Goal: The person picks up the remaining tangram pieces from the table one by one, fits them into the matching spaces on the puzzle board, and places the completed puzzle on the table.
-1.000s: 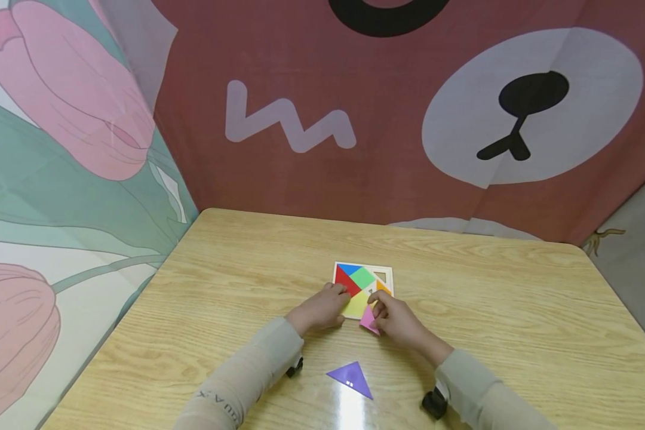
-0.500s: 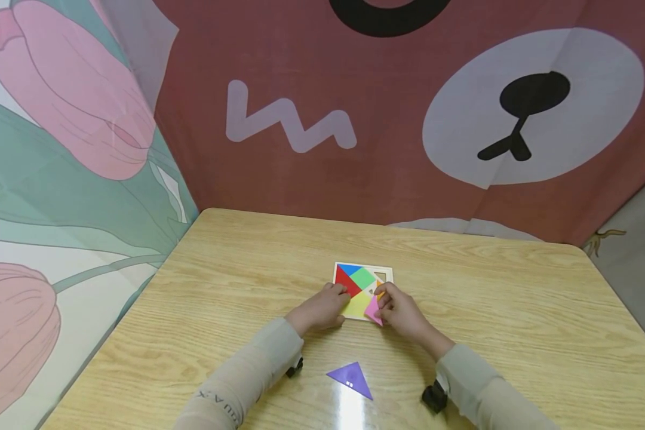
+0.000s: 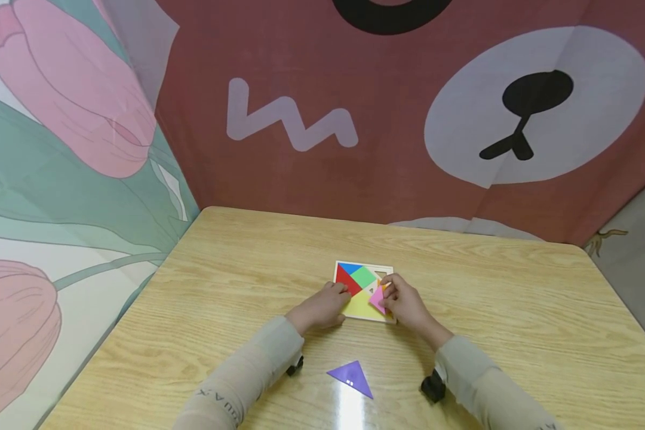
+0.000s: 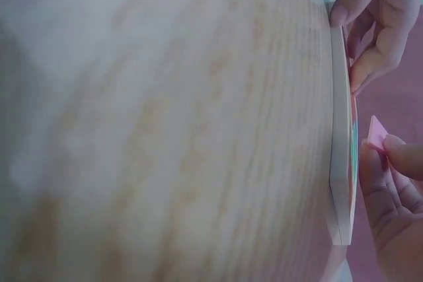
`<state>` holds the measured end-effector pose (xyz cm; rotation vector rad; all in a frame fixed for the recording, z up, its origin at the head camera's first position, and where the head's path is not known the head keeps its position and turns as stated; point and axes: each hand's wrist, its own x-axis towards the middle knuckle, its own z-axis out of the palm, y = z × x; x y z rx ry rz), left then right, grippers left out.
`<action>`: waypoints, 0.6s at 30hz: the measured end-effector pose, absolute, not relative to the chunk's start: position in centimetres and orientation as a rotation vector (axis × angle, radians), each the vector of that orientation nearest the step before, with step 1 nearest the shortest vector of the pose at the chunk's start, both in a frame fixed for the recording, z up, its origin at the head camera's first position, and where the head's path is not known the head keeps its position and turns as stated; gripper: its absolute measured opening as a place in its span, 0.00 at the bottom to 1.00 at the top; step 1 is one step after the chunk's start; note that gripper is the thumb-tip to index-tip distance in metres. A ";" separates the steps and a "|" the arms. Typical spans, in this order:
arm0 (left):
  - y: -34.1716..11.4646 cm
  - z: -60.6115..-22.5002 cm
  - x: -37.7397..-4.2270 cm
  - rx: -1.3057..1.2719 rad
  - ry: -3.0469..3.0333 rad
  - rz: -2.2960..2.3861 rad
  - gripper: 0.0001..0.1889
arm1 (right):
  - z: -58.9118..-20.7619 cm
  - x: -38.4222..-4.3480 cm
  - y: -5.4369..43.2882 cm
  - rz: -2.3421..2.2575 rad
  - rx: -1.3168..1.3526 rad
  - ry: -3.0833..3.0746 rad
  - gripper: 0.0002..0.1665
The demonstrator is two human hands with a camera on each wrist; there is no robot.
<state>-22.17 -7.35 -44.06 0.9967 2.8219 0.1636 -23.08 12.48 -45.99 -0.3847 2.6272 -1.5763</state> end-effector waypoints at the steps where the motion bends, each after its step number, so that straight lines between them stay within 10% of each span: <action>1: -7.3 -44.1 -22.2 0.995 2.821 0.162 0.21 | -46.0 -23.2 12.5 -1.585 -0.381 2.625 0.20; 18: -7.3 -44.3 -22.3 0.995 2.819 0.161 0.19 | -45.6 -24.1 12.6 -1.484 -0.288 2.699 0.19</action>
